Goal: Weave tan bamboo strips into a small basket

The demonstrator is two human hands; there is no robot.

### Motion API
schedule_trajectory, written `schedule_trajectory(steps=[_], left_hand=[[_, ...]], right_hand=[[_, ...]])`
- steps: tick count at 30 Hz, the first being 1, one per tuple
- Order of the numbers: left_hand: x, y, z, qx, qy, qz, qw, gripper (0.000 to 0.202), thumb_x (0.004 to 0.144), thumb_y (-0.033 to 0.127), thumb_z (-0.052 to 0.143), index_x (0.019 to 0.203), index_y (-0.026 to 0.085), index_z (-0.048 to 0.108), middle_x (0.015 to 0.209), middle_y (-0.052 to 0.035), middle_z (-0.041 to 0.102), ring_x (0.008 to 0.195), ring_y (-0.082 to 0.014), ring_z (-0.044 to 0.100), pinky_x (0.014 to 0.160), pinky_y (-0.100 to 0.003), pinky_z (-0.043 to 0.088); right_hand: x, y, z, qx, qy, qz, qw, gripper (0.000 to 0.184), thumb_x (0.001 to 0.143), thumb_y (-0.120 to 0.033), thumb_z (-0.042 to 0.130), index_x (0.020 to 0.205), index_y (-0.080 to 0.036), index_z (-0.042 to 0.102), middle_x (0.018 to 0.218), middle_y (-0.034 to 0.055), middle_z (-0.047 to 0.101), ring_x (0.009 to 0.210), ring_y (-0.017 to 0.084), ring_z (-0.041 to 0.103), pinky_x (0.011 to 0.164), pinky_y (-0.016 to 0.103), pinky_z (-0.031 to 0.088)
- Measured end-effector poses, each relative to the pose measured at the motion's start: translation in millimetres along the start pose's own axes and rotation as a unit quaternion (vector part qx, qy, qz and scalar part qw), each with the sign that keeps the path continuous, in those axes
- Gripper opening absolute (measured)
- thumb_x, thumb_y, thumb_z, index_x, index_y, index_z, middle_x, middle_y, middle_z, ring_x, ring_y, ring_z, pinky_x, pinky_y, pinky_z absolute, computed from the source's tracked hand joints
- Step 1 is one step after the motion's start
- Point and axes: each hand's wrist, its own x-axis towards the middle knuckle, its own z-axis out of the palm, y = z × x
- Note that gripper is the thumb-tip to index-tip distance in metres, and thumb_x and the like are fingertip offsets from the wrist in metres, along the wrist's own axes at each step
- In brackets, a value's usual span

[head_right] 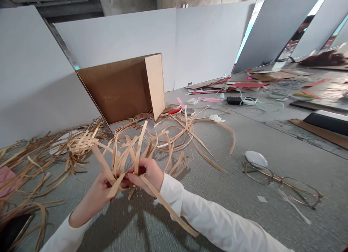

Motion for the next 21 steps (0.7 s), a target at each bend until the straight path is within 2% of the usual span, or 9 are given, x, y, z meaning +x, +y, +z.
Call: schedule_trajectory(steps=[3, 6, 9, 12, 17, 21], left_hand=[[2.3, 2.0, -1.9, -0.007, 0.048, 0.010, 0.999, 0.012, 0.068, 0.025, 0.058, 0.067, 0.015, 0.065, 0.048, 0.0058, 0.048, 0.038, -0.0047, 0.032, 0.037, -0.016, 0.029], [5.8, 0.7, -4.6, -0.032, 0.063, 0.022, 0.997, 0.012, 0.068, 0.024, 0.058, 0.069, 0.016, 0.066, 0.054, 0.0039, 0.055, 0.047, -0.0081, 0.044, 0.045, -0.017, 0.037], [7.6, -2.3, -5.5, -0.048, 0.053, 0.034, 0.997, 0.014, 0.070, 0.025, 0.058, 0.073, 0.016, 0.068, 0.063, 0.0007, 0.063, 0.065, -0.0146, 0.056, 0.059, -0.021, 0.043], [7.1, -3.3, -3.7, -0.051, 0.049, 0.028, 0.997, 0.015, 0.071, 0.026, 0.059, 0.078, 0.016, 0.068, 0.069, -0.0005, 0.066, 0.071, -0.0168, 0.058, 0.065, -0.024, 0.044], [6.3, -3.3, 0.7, -0.078, 0.052, 0.024, 0.995, 0.013, 0.069, 0.024, 0.062, 0.078, 0.017, 0.068, 0.067, -0.0001, 0.064, 0.072, -0.0172, 0.057, 0.065, -0.025, 0.044], [6.6, -5.0, 3.9, -0.105, 0.088, 0.022, 0.990, 0.009, 0.066, 0.023, 0.061, 0.069, 0.016, 0.065, 0.057, 0.0031, 0.056, 0.058, -0.0120, 0.052, 0.056, -0.021, 0.042]], right_hand=[[-0.7, -1.2, 0.2, 0.013, -0.026, -0.036, 0.999, 0.024, 0.067, -0.033, 0.065, 0.079, -0.015, 0.055, 0.068, 0.0029, 0.061, 0.059, 0.014, 0.058, 0.058, 0.027, 0.048], [-2.8, -3.2, 2.9, 0.011, -0.036, -0.077, 0.996, 0.034, 0.066, -0.031, 0.067, 0.092, -0.018, 0.049, 0.072, 0.0004, 0.061, 0.063, 0.013, 0.058, 0.062, 0.027, 0.049], [-3.6, -3.7, 4.9, -0.031, -0.057, -0.091, 0.994, 0.032, 0.061, -0.032, 0.074, 0.081, -0.018, 0.052, 0.069, -0.0015, 0.058, 0.063, 0.012, 0.057, 0.065, 0.027, 0.048], [-2.5, -2.2, 4.5, -0.064, -0.051, -0.109, 0.991, 0.023, 0.061, -0.031, 0.073, 0.069, -0.017, 0.057, 0.070, 0.0006, 0.057, 0.063, 0.013, 0.056, 0.062, 0.026, 0.048], [-2.5, -1.2, 4.6, -0.076, -0.034, -0.152, 0.985, 0.010, 0.069, -0.023, 0.064, 0.064, -0.016, 0.058, 0.081, 0.0060, 0.056, 0.070, 0.016, 0.058, 0.059, 0.026, 0.049], [-3.1, 0.1, 6.6, -0.114, -0.016, -0.207, 0.971, 0.007, 0.069, -0.018, 0.059, 0.064, -0.018, 0.054, 0.078, 0.0051, 0.055, 0.070, 0.016, 0.057, 0.059, 0.025, 0.050]])
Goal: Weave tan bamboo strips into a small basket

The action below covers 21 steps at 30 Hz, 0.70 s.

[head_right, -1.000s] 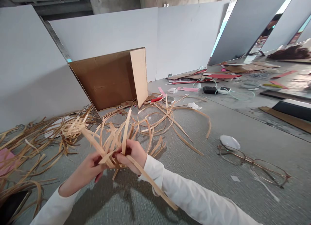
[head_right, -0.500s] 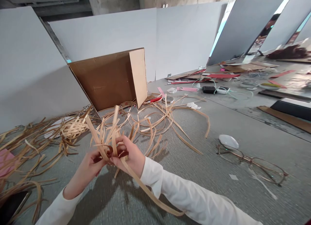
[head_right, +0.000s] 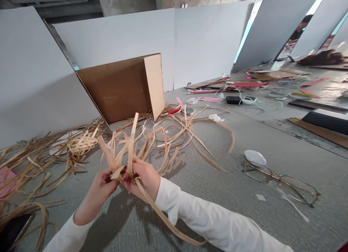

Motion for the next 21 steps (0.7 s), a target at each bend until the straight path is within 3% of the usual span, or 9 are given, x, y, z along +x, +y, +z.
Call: schedule_trajectory(steps=[3, 6, 11, 15, 21], left_hand=[[0.1, -0.6, 1.4, -0.009, 0.021, -0.024, 0.999, 0.013, 0.065, 0.028, 0.063, 0.067, 0.015, 0.061, 0.046, 0.0074, 0.044, 0.040, -0.0056, 0.036, 0.039, -0.017, 0.030], [0.9, 0.1, 1.8, -0.022, 0.019, -0.053, 0.998, 0.023, 0.064, 0.037, 0.064, 0.063, 0.015, 0.056, 0.045, 0.0091, 0.038, 0.033, -0.0026, 0.026, 0.033, -0.017, 0.020], [1.4, 0.1, 2.9, -0.031, 0.007, -0.065, 0.997, 0.030, 0.064, 0.043, 0.065, 0.071, 0.015, 0.056, 0.050, 0.0083, 0.044, 0.031, -0.0010, 0.025, 0.031, -0.017, 0.018], [0.0, 0.2, 3.8, -0.053, 0.021, -0.067, 0.996, 0.030, 0.063, 0.041, 0.066, 0.075, 0.016, 0.055, 0.053, 0.0083, 0.047, 0.031, -0.0007, 0.025, 0.032, -0.016, 0.019], [1.0, 2.3, 2.8, -0.083, 0.012, -0.093, 0.992, 0.027, 0.064, 0.040, 0.065, 0.073, 0.016, 0.055, 0.046, 0.0095, 0.040, 0.031, -0.0010, 0.022, 0.032, -0.017, 0.015]], right_hand=[[0.1, 2.3, -0.1, -0.007, 0.000, -0.022, 1.000, 0.006, 0.069, -0.016, 0.057, 0.064, -0.018, 0.054, 0.079, 0.0047, 0.055, 0.071, 0.015, 0.058, 0.062, 0.025, 0.051], [0.5, 4.9, -1.3, -0.013, -0.012, -0.038, 0.999, 0.006, 0.068, -0.012, 0.056, 0.066, -0.017, 0.057, 0.085, 0.0055, 0.055, 0.078, 0.016, 0.058, 0.072, 0.029, 0.050], [0.9, 8.2, -2.5, 0.001, -0.005, -0.047, 0.999, 0.013, 0.064, -0.005, 0.056, 0.070, -0.017, 0.057, 0.090, 0.0060, 0.052, 0.084, 0.017, 0.057, 0.075, 0.030, 0.048], [0.4, 10.6, -3.8, 0.027, -0.035, -0.054, 0.998, 0.015, 0.063, -0.004, 0.056, 0.069, -0.017, 0.057, 0.094, 0.0074, 0.054, 0.093, 0.020, 0.056, 0.080, 0.032, 0.047], [-0.9, 12.0, -3.4, 0.026, -0.055, -0.028, 0.998, 0.012, 0.062, -0.005, 0.060, 0.065, -0.016, 0.058, 0.105, 0.0081, 0.053, 0.091, 0.019, 0.059, 0.082, 0.034, 0.047]])
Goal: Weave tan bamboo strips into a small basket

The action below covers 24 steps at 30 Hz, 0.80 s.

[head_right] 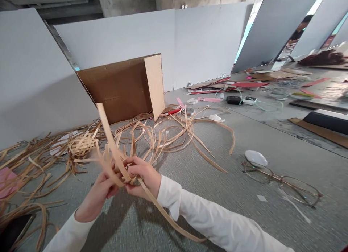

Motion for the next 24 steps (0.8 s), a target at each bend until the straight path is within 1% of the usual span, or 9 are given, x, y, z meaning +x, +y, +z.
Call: schedule_trajectory(steps=[2, 4, 7, 10, 13, 16, 19, 21, 24], left_hand=[[0.4, 0.5, 0.6, -0.002, -0.001, -0.007, 1.000, 0.031, 0.063, 0.045, 0.064, 0.069, 0.016, 0.055, 0.043, 0.0091, 0.039, 0.031, -0.0013, 0.021, 0.032, -0.018, 0.013], [-0.2, 1.1, 1.6, -0.003, -0.003, -0.007, 1.000, 0.034, 0.064, 0.048, 0.063, 0.068, 0.016, 0.054, 0.045, 0.0079, 0.041, 0.033, -0.0015, 0.023, 0.033, -0.018, 0.012], [-1.9, 1.2, 2.3, -0.001, -0.011, 0.005, 1.000, 0.031, 0.068, 0.046, 0.063, 0.074, 0.017, 0.055, 0.053, 0.0064, 0.046, 0.037, -0.0020, 0.025, 0.035, -0.017, 0.016], [-2.1, -1.0, 1.2, 0.014, -0.011, 0.018, 1.000, 0.032, 0.068, 0.047, 0.062, 0.073, 0.016, 0.055, 0.051, 0.0076, 0.043, 0.036, -0.0021, 0.026, 0.035, -0.017, 0.019], [-0.5, -5.0, 0.1, 0.025, -0.016, 0.016, 0.999, 0.036, 0.069, 0.051, 0.060, 0.075, 0.016, 0.054, 0.050, 0.0090, 0.041, 0.033, -0.0018, 0.025, 0.035, -0.018, 0.019], [0.8, -7.9, 0.1, 0.041, -0.024, 0.020, 0.999, 0.037, 0.071, 0.052, 0.057, 0.078, 0.016, 0.054, 0.051, 0.0090, 0.041, 0.033, -0.0020, 0.026, 0.035, -0.018, 0.018], [-0.2, -6.7, 1.5, 0.063, -0.028, 0.040, 0.997, 0.034, 0.073, 0.050, 0.056, 0.076, 0.016, 0.054, 0.052, 0.0083, 0.041, 0.034, -0.0029, 0.029, 0.035, -0.018, 0.019], [-2.0, -4.3, 2.9, 0.064, -0.025, 0.048, 0.996, 0.032, 0.072, 0.048, 0.057, 0.074, 0.016, 0.055, 0.054, 0.0074, 0.043, 0.036, -0.0030, 0.030, 0.035, -0.018, 0.021], [-3.6, -3.2, 4.1, 0.059, -0.017, 0.054, 0.997, 0.032, 0.070, 0.047, 0.061, 0.072, 0.015, 0.056, 0.060, 0.0055, 0.047, 0.038, -0.0028, 0.030, 0.035, -0.018, 0.021]], right_hand=[[0.4, -1.7, 0.1, 0.016, 0.005, 0.001, 1.000, 0.011, 0.063, -0.006, 0.060, 0.062, -0.016, 0.056, 0.105, 0.0082, 0.052, 0.091, 0.018, 0.059, 0.083, 0.034, 0.046], [1.0, -3.1, -0.1, 0.023, 0.008, 0.003, 1.000, 0.010, 0.065, -0.009, 0.061, 0.062, -0.016, 0.056, 0.104, 0.0083, 0.052, 0.091, 0.018, 0.058, 0.084, 0.034, 0.046], [1.5, -2.8, -0.3, 0.019, 0.021, 0.010, 1.000, 0.009, 0.066, -0.014, 0.065, 0.064, -0.016, 0.057, 0.100, 0.0074, 0.052, 0.090, 0.018, 0.057, 0.081, 0.033, 0.047], [1.9, -1.8, -0.2, 0.015, 0.053, 0.012, 0.998, 0.009, 0.069, -0.019, 0.064, 0.065, -0.017, 0.057, 0.094, 0.0056, 0.051, 0.086, 0.017, 0.057, 0.076, 0.031, 0.048], [2.3, -2.8, -0.7, -0.009, 0.073, 0.019, 0.997, 0.012, 0.074, -0.023, 0.060, 0.065, -0.018, 0.054, 0.087, 0.0048, 0.054, 0.078, 0.016, 0.056, 0.071, 0.029, 0.047], [2.4, -4.6, -1.6, -0.030, 0.093, 0.040, 0.994, 0.018, 0.077, -0.030, 0.058, 0.065, -0.018, 0.053, 0.081, 0.0050, 0.055, 0.074, 0.016, 0.054, 0.065, 0.027, 0.046], [1.9, -4.3, -1.4, -0.032, 0.110, 0.067, 0.991, 0.018, 0.077, -0.033, 0.058, 0.068, -0.018, 0.054, 0.078, 0.0050, 0.054, 0.072, 0.016, 0.054, 0.061, 0.026, 0.046], [1.4, -3.1, -0.7, -0.015, 0.114, 0.098, 0.988, 0.016, 0.077, -0.033, 0.058, 0.073, -0.017, 0.054, 0.077, 0.0049, 0.056, 0.070, 0.016, 0.055, 0.059, 0.026, 0.046], [1.2, -1.5, 0.1, 0.040, 0.112, 0.158, 0.980, 0.016, 0.075, -0.031, 0.059, 0.081, -0.017, 0.053, 0.072, 0.0033, 0.059, 0.064, 0.015, 0.057, 0.058, 0.026, 0.048]])
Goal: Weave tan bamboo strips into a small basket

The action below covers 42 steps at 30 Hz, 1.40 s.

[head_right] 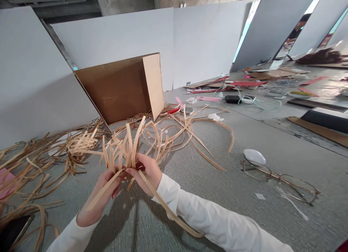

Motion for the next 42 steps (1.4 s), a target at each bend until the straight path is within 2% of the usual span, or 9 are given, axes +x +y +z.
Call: schedule_trajectory(steps=[5, 9, 11, 15, 19, 22, 27, 35, 42], left_hand=[[3.3, -5.3, -3.6, 0.039, 0.010, -0.003, 0.999, 0.031, 0.072, 0.044, 0.060, 0.079, 0.014, 0.061, 0.050, 0.0069, 0.044, 0.036, -0.0038, 0.030, 0.035, -0.017, 0.022], [4.3, 0.8, -9.4, 0.049, 0.025, -0.003, 0.998, 0.036, 0.070, 0.043, 0.062, 0.092, 0.015, 0.063, 0.073, 0.0000, 0.060, 0.038, -0.0031, 0.033, 0.035, -0.017, 0.027], [3.4, 4.4, -11.2, 0.059, 0.024, 0.009, 0.998, 0.033, 0.071, 0.043, 0.062, 0.090, 0.016, 0.064, 0.074, -0.0001, 0.061, 0.038, -0.0030, 0.034, 0.036, -0.017, 0.029], [2.6, 2.7, -11.2, 0.073, 0.043, 0.019, 0.996, 0.028, 0.072, 0.041, 0.060, 0.083, 0.016, 0.062, 0.059, 0.0038, 0.055, 0.038, -0.0049, 0.037, 0.036, -0.017, 0.030], [3.7, -3.8, -9.7, 0.096, 0.079, 0.062, 0.990, 0.021, 0.072, 0.036, 0.061, 0.080, 0.017, 0.061, 0.068, 0.0009, 0.059, 0.052, -0.0089, 0.048, 0.046, -0.018, 0.037], [2.5, -6.7, -9.1, 0.131, 0.084, 0.065, 0.986, 0.019, 0.073, 0.034, 0.059, 0.079, 0.017, 0.062, 0.066, 0.0016, 0.058, 0.049, -0.0081, 0.043, 0.045, -0.019, 0.033], [-0.9, -8.7, -8.5, 0.174, 0.083, 0.068, 0.979, 0.014, 0.071, 0.030, 0.059, 0.073, 0.017, 0.061, 0.049, 0.0060, 0.044, 0.045, -0.0087, 0.036, 0.044, -0.019, 0.028], [-4.5, 3.2, -10.8, 0.235, 0.012, 0.111, 0.966, 0.017, 0.074, 0.034, 0.059, 0.070, 0.017, 0.060, 0.058, 0.0027, 0.053, 0.050, -0.0097, 0.043, 0.047, -0.020, 0.034], [-9.8, -2.5, -4.6, 0.235, 0.103, 0.140, 0.956, 0.017, 0.075, 0.035, 0.059, 0.078, 0.019, 0.061, 0.073, -0.0020, 0.064, 0.064, -0.0154, 0.059, 0.061, -0.026, 0.047]], right_hand=[[2.7, 0.3, -1.9, 0.062, 0.011, 0.038, 0.997, 0.020, 0.070, -0.031, 0.063, 0.079, -0.017, 0.054, 0.071, 0.0023, 0.061, 0.064, 0.015, 0.059, 0.059, 0.026, 0.049], [5.5, 3.4, -4.7, 0.087, 0.035, 0.036, 0.995, 0.021, 0.066, -0.031, 0.066, 0.075, -0.016, 0.054, 0.069, 0.0013, 0.061, 0.064, 0.015, 0.060, 0.059, 0.026, 0.049], [5.9, 5.4, -5.3, 0.092, 0.033, 0.039, 0.994, 0.022, 0.065, -0.031, 0.067, 0.075, -0.016, 0.054, 0.069, 0.0017, 0.061, 0.064, 0.015, 0.060, 0.060, 0.027, 0.049], [4.7, 6.6, -3.9, 0.112, 0.021, 0.049, 0.992, 0.025, 0.063, -0.029, 0.070, 0.076, -0.016, 0.053, 0.071, 0.0021, 0.063, 0.064, 0.015, 0.061, 0.060, 0.028, 0.049], [2.9, 6.6, -1.1, 0.147, -0.003, 0.059, 0.987, 0.034, 0.057, -0.027, 0.076, 0.079, -0.017, 0.053, 0.069, 0.0006, 0.063, 0.064, 0.016, 0.062, 0.062, 0.028, 0.050], [2.3, 7.8, 0.7, 0.162, -0.005, 0.074, 0.984, 0.038, 0.055, -0.027, 0.077, 0.082, -0.018, 0.052, 0.067, -0.0009, 0.062, 0.061, 0.015, 0.061, 0.062, 0.028, 0.050], [3.1, 9.9, 2.3, 0.191, -0.010, 0.110, 0.975, 0.045, 0.051, -0.025, 0.079, 0.084, -0.020, 0.048, 0.060, -0.0060, 0.058, 0.055, 0.013, 0.060, 0.059, 0.027, 0.049], [4.5, 9.3, -4.1, 0.111, -0.053, 0.085, 0.989, 0.021, 0.061, -0.028, 0.069, 0.070, -0.014, 0.057, 0.063, 0.0008, 0.060, 0.060, 0.015, 0.058, 0.058, 0.027, 0.047], [1.0, 9.4, 2.8, 0.082, -0.045, 0.057, 0.994, 0.024, 0.062, -0.032, 0.071, 0.074, -0.014, 0.060, 0.064, 0.0006, 0.060, 0.063, 0.016, 0.058, 0.062, 0.028, 0.049]])
